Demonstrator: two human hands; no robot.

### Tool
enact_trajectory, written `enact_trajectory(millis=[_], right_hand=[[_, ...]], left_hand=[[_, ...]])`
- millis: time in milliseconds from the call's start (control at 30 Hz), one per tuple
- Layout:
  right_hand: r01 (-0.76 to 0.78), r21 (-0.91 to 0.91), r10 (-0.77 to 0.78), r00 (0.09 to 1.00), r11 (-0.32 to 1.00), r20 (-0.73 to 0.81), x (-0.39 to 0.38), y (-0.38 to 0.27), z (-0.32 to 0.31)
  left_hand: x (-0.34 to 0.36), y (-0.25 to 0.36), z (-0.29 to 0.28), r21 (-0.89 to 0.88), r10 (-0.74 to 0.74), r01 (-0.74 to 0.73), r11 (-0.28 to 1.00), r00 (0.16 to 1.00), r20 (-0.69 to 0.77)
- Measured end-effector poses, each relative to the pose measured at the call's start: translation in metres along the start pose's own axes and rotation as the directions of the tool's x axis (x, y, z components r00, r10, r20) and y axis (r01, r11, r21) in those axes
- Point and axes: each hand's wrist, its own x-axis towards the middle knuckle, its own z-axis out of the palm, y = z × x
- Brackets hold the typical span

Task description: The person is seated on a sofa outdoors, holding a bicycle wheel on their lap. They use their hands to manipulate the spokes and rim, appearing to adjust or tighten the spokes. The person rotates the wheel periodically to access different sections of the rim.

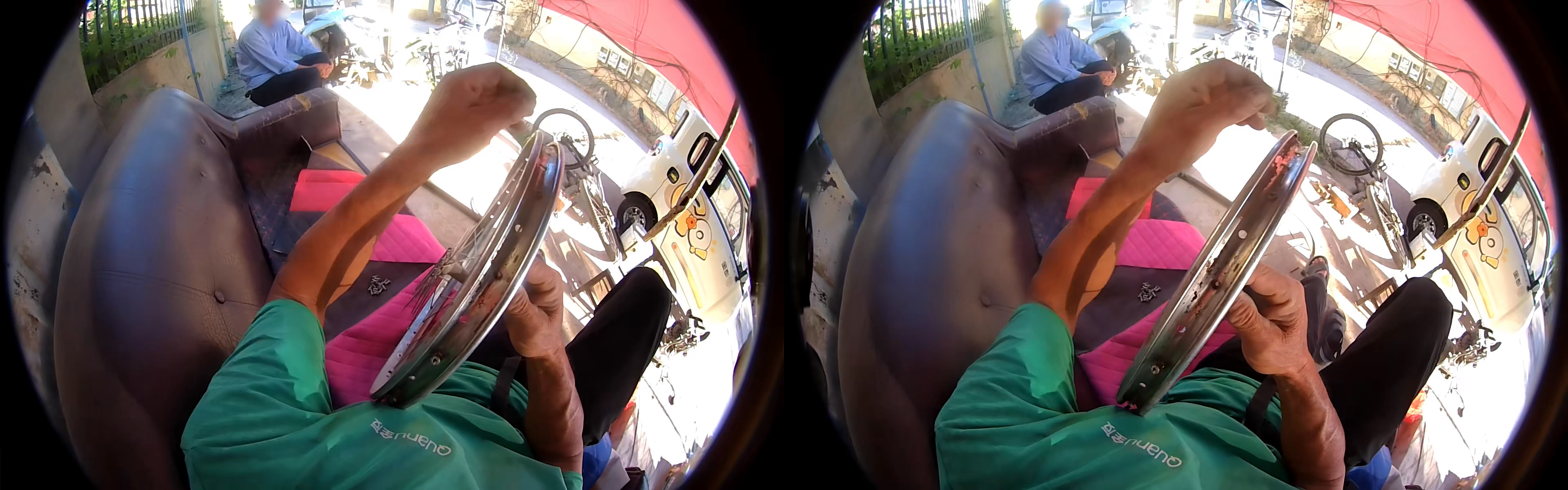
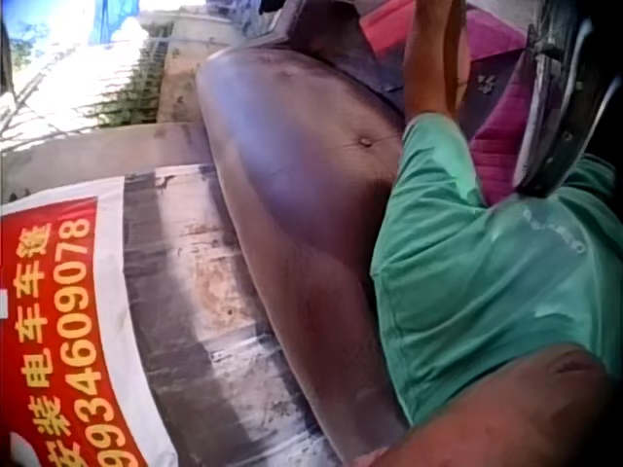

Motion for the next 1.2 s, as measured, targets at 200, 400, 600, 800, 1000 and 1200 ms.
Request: enact_trajectory(millis=[200, 400, 600, 800, 1000, 1200], right_hand=[[-0.002, -0.046, -0.002, 0.997, 0.999, -0.076, -0.004, 0.007, -0.005], [-0.005, -0.042, 0.001, 0.995, 0.999, -0.095, -0.004, 0.004, -0.003], [0.0, -0.022, -0.001, 0.999, 1.0, -0.04, 0.001, 0.006, 0.0], [-0.019, -0.035, 0.018, 0.999, 0.999, -0.026, -0.001, 0.0, -0.002], [-0.034, -0.11, 0.033, 0.999, 0.993, -0.008, -0.002, -0.002, -0.006], [-0.023, -0.089, 0.022, 1.0, 0.996, -0.008, -0.003, -0.003, -0.007]], left_hand=[[-0.111, -0.15, -0.051, 0.5, -0.765, 0.586, 0.638, 0.559, 0.321], [-0.238, -0.25, -0.026, 0.942, -0.921, 0.242, 0.232, 0.365, 0.134], [-0.267, -0.268, -0.016, 0.966, -0.93, 0.167, 0.196, 0.344, 0.129], [-0.269, -0.274, -0.02, 0.962, -0.948, 0.201, 0.184, 0.297, 0.119], [-0.25, -0.237, -0.017, 0.968, -0.967, 0.2, 0.152, 0.231, 0.105], [-0.245, -0.228, -0.019, 0.962, -0.977, 0.241, 0.128, 0.197, 0.08]])
